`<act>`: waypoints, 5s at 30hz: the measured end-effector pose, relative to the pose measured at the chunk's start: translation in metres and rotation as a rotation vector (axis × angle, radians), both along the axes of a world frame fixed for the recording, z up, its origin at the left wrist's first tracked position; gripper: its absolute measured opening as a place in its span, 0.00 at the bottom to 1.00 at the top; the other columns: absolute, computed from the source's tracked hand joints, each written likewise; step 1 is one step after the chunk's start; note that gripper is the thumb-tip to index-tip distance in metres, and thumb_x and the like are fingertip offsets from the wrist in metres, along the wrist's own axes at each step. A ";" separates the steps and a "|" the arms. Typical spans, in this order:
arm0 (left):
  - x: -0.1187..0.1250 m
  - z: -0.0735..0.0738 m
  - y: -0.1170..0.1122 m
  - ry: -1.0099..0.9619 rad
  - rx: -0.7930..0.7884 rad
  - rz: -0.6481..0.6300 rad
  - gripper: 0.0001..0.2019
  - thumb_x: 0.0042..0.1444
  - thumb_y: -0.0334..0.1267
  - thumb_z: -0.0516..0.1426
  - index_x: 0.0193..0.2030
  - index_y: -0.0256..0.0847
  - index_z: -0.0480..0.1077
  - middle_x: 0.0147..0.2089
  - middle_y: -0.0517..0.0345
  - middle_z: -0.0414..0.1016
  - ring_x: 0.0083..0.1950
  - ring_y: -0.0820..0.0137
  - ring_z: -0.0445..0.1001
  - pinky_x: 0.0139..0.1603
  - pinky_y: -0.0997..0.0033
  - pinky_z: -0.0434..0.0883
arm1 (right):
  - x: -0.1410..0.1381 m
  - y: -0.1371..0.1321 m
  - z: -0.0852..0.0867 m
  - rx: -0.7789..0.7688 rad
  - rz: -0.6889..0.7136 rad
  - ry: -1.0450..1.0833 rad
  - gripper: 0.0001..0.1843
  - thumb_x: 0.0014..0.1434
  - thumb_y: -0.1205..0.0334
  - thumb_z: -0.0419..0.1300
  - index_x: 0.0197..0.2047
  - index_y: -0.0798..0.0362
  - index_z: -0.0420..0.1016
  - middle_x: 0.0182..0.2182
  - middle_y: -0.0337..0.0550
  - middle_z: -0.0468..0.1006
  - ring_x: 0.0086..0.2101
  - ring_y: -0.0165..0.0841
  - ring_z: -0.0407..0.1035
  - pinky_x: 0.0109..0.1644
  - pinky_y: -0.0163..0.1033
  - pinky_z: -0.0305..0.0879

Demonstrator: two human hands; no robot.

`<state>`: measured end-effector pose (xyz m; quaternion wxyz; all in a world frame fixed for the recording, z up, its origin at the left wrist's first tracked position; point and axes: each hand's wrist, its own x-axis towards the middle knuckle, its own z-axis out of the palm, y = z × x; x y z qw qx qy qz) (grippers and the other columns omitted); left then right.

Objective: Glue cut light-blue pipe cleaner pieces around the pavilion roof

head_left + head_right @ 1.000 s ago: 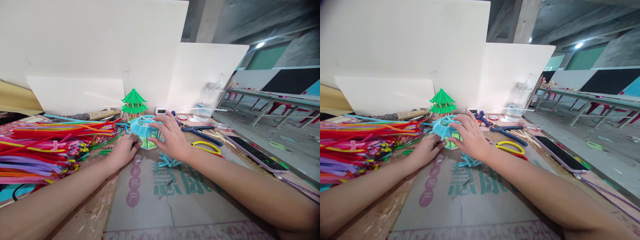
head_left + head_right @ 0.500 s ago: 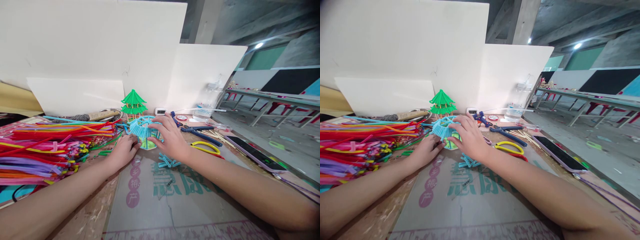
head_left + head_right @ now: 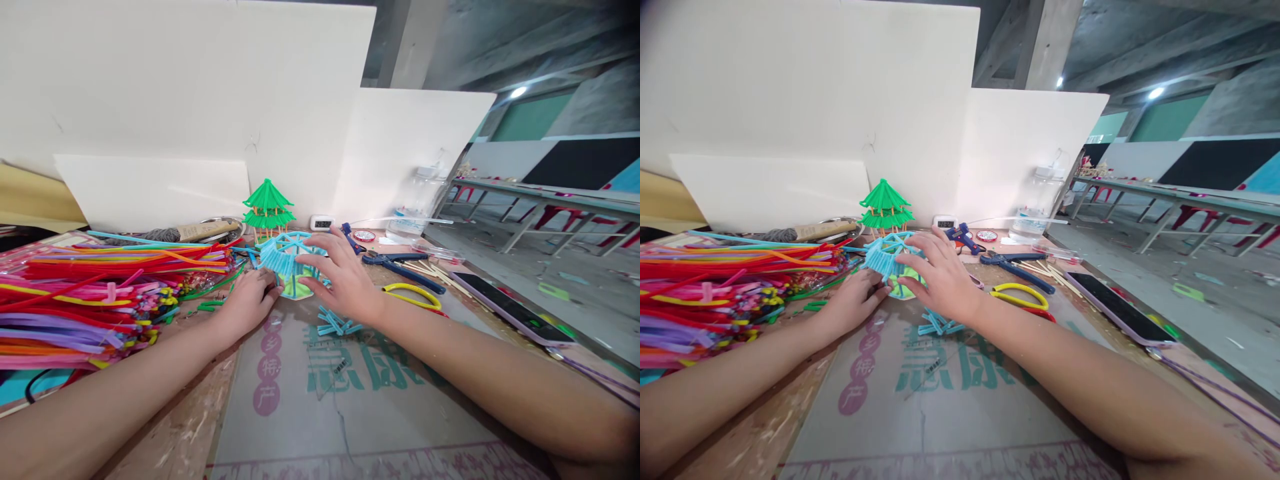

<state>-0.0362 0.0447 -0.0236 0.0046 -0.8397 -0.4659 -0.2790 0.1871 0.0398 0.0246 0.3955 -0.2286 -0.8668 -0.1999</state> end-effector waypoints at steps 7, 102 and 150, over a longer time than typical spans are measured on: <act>0.000 0.000 -0.001 0.010 -0.007 0.001 0.12 0.64 0.41 0.49 0.32 0.40 0.66 0.37 0.52 0.72 0.42 0.62 0.70 0.40 0.63 0.63 | 0.012 -0.020 0.056 -0.421 -0.153 -0.123 0.10 0.64 0.57 0.55 0.36 0.51 0.75 0.26 0.39 0.76 0.28 0.32 0.68 0.34 0.38 0.62; -0.001 0.001 -0.001 0.009 -0.052 -0.015 0.14 0.65 0.43 0.47 0.34 0.40 0.67 0.39 0.50 0.72 0.46 0.59 0.70 0.47 0.60 0.65 | 0.128 0.061 0.053 -0.681 -0.620 -0.308 0.13 0.56 0.62 0.57 0.41 0.51 0.81 0.39 0.48 0.81 0.37 0.39 0.73 0.39 0.37 0.61; 0.001 0.001 -0.001 0.004 -0.041 -0.005 0.12 0.65 0.40 0.49 0.32 0.40 0.66 0.38 0.51 0.72 0.43 0.61 0.70 0.42 0.63 0.64 | 0.061 -0.017 0.020 -1.003 -0.126 0.498 0.19 0.56 0.42 0.59 0.33 0.50 0.74 0.30 0.44 0.80 0.33 0.38 0.76 0.43 0.43 0.72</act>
